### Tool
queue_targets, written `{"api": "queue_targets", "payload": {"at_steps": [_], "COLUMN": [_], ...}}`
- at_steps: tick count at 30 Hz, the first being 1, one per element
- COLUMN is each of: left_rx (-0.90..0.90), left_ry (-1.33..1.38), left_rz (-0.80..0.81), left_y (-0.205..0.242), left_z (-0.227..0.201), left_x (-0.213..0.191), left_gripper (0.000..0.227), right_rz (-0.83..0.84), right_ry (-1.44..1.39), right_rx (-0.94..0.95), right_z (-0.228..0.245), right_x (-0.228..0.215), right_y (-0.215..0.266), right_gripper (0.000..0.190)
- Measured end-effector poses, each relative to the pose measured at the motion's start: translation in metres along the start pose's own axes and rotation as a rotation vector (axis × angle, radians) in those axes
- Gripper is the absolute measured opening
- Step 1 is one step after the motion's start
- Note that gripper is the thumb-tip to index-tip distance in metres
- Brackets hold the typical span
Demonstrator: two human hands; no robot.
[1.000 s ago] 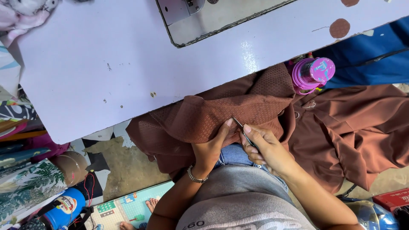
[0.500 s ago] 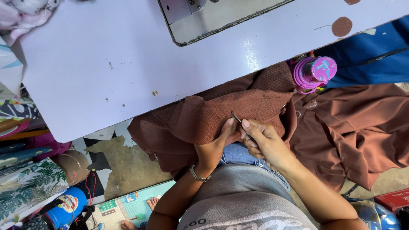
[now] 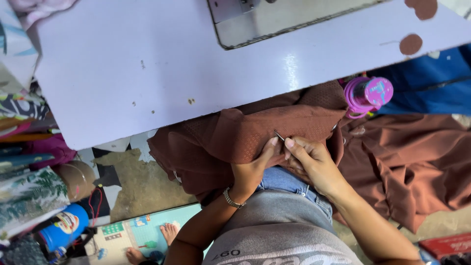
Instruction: Cutting circular holes in brown fabric using a small hand tool at a sewing workstation.
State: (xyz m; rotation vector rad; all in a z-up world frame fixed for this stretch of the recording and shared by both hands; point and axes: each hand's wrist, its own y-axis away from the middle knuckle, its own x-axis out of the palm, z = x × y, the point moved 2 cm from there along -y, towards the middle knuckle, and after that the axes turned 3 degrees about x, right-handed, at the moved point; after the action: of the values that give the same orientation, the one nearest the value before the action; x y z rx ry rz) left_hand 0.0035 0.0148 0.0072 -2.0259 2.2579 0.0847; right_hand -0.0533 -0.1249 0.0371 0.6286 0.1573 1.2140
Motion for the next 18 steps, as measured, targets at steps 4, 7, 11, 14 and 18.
{"api": "queue_targets", "payload": {"at_steps": [4, 7, 11, 14, 18], "left_rx": [-0.073, -0.108, -0.141, -0.119, -0.055], "left_ry": [-0.043, -0.006, 0.066, 0.221, 0.408], "left_rz": [-0.058, -0.113, -0.105, -0.019, 0.109], "left_y": [0.004, 0.005, -0.003, -0.002, 0.001], "left_z": [0.004, -0.002, -0.009, -0.007, 0.001], "left_x": [0.009, 0.012, 0.009, 0.002, 0.005], "left_gripper": [0.059, 0.052, 0.042, 0.03, 0.017], "right_rz": [-0.047, -0.055, -0.032, -0.043, -0.003], "right_ry": [0.174, 0.197, 0.201, 0.19, 0.226], "right_rx": [-0.042, -0.053, -0.044, -0.05, 0.051], "right_z": [-0.002, -0.012, -0.015, -0.009, -0.003], "right_x": [-0.007, -0.017, -0.02, -0.018, -0.02], "right_y": [-0.007, -0.013, -0.016, -0.011, -0.006], "right_gripper": [0.042, 0.042, 0.039, 0.042, 0.043]}}
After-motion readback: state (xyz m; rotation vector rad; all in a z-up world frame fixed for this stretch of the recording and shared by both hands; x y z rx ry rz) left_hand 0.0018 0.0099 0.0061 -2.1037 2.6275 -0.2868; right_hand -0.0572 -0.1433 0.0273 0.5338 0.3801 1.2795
